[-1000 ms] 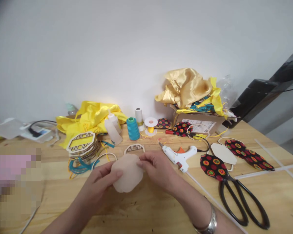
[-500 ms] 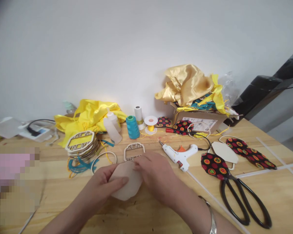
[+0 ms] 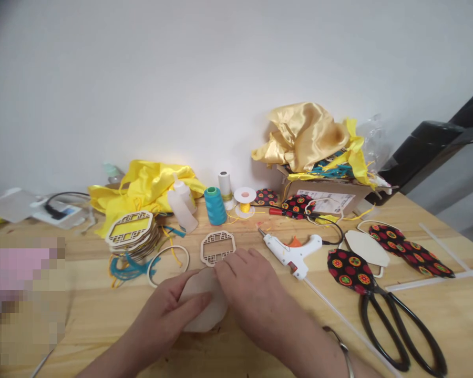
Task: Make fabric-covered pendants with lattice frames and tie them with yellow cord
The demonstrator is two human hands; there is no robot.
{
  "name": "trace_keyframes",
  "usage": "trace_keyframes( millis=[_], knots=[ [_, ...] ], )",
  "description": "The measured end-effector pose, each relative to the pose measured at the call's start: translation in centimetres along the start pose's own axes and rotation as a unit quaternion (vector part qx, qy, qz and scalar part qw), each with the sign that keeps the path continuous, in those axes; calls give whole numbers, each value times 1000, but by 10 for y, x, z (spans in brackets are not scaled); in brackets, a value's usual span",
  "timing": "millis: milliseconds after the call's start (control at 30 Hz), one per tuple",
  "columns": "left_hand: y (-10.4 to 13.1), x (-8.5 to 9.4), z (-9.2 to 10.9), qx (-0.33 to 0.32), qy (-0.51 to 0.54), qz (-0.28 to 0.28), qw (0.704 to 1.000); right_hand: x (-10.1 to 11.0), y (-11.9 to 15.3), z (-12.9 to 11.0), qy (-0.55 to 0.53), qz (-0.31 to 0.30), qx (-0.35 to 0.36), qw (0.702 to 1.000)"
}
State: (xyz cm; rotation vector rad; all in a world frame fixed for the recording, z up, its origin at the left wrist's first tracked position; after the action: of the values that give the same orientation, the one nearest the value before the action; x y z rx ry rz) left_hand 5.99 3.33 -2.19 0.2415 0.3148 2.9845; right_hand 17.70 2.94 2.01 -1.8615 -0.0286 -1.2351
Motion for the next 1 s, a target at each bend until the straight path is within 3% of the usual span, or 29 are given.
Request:
trace_keyframes(
  millis=[300, 533, 667, 733, 833, 900, 1000],
  knots=[
    [7, -4, 8, -77, -10, 37, 996, -9, 9, -28, 134, 4, 53, 990],
    [5, -6, 4, -42, 19, 38, 998, -11, 7, -29, 155, 47, 49, 985],
    [6, -9, -1, 6, 50, 25, 998, -10, 5, -14, 111, 59, -14, 992],
    [6, -10, -6, 47, 83, 9, 995, -9, 3, 1, 39, 58, -101, 992],
    [5, -9, -9, 72, 115, 11, 991, -6, 1, 20, -89, 55, -233, 967],
    [4, -6, -10, 83, 125, 24, 988, -4, 0, 23, -145, 45, -257, 954],
    [4, -5, -10, 87, 129, 32, 987, -4, 0, 19, -154, 28, -231, 960]
  ],
)
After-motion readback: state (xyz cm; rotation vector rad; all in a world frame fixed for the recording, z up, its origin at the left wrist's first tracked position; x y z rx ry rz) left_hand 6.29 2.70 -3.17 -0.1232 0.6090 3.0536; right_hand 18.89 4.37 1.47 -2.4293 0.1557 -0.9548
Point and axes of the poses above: each hand's wrist, its own y-axis away from the middle knuckle, its own x-axis out of the back of the hand, z = x × y, the point moved 6 cm from there along -y, towards the middle knuckle, and after that the axes turned 15 degrees about z, right-handed, at the moved point
